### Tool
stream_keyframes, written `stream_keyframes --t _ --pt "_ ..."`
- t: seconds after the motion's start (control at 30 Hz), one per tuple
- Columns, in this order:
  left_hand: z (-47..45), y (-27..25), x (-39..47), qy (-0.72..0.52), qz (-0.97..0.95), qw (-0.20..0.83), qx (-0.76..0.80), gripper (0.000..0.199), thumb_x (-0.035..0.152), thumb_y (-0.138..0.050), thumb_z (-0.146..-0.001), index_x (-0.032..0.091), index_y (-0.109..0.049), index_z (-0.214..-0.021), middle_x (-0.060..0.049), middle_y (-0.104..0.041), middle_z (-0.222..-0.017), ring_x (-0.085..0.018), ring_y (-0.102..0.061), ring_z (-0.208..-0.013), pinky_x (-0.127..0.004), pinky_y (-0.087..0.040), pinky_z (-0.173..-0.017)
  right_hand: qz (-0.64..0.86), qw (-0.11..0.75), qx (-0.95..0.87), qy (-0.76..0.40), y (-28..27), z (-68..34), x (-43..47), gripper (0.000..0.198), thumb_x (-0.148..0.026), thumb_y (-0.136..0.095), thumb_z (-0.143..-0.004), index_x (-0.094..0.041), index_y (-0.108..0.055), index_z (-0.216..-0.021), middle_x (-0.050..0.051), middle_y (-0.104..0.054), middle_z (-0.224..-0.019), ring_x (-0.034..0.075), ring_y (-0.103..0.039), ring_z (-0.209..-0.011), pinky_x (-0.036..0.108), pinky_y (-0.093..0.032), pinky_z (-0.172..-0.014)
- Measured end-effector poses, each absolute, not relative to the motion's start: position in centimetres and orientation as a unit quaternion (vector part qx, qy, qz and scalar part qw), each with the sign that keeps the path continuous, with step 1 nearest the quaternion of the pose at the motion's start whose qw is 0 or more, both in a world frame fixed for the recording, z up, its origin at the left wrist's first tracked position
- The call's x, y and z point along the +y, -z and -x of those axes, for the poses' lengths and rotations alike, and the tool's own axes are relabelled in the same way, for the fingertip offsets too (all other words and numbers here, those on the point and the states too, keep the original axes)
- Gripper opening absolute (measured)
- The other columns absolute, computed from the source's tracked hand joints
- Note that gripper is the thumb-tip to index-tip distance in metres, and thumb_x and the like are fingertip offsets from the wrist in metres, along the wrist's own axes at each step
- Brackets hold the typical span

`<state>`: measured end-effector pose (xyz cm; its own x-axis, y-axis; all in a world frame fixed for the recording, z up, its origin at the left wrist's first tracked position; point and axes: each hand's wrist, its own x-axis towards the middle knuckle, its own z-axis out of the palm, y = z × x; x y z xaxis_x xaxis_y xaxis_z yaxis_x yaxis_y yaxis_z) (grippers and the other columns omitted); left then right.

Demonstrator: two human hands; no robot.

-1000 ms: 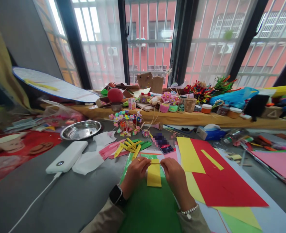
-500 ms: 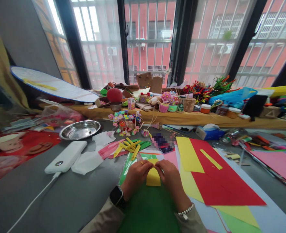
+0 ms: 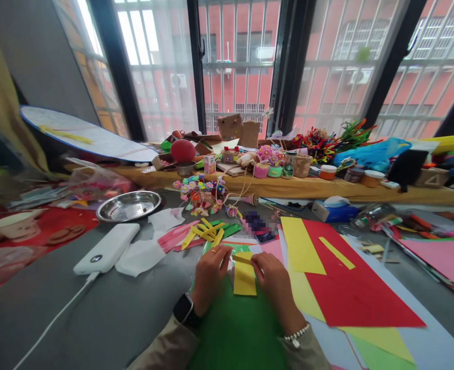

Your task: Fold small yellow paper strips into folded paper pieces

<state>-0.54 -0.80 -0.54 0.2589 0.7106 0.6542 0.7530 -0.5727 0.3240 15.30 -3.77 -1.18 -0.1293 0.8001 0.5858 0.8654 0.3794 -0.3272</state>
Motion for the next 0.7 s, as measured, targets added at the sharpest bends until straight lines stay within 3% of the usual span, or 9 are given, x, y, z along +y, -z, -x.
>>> stream_keyframes --t 0.17,0.7 --pt "0.0 0.7 -1.1 0.35 0.863 0.001 -0.365 0.014 0.02 -0.042 -0.077 0.019 -0.055 -0.08 -0.002 -0.06 -0.073 -0.014 -0.053 -0.069 -0.023 -0.04 -0.061 0.523 0.355 -0.773 0.048 1.2 -14.7 -3.7 0.017 -0.021 -0.038 -0.079 -0.018 -0.054 -0.075 0.004 -0.058 -0.071 0.016 -0.053 -0.07 0.026 -0.04 -0.062" --pt "0.1 0.5 -1.1 0.337 0.833 0.044 -0.437 0.013 0.018 -0.041 -0.076 0.018 -0.054 -0.073 -0.002 -0.058 -0.066 -0.014 -0.052 -0.062 -0.024 -0.036 -0.056 0.625 0.379 -0.68 0.064 1.1 -15.9 -4.0 0.016 -0.023 -0.04 -0.077 -0.019 -0.056 -0.078 0.002 -0.062 -0.075 0.016 -0.056 -0.069 0.025 -0.042 -0.06"
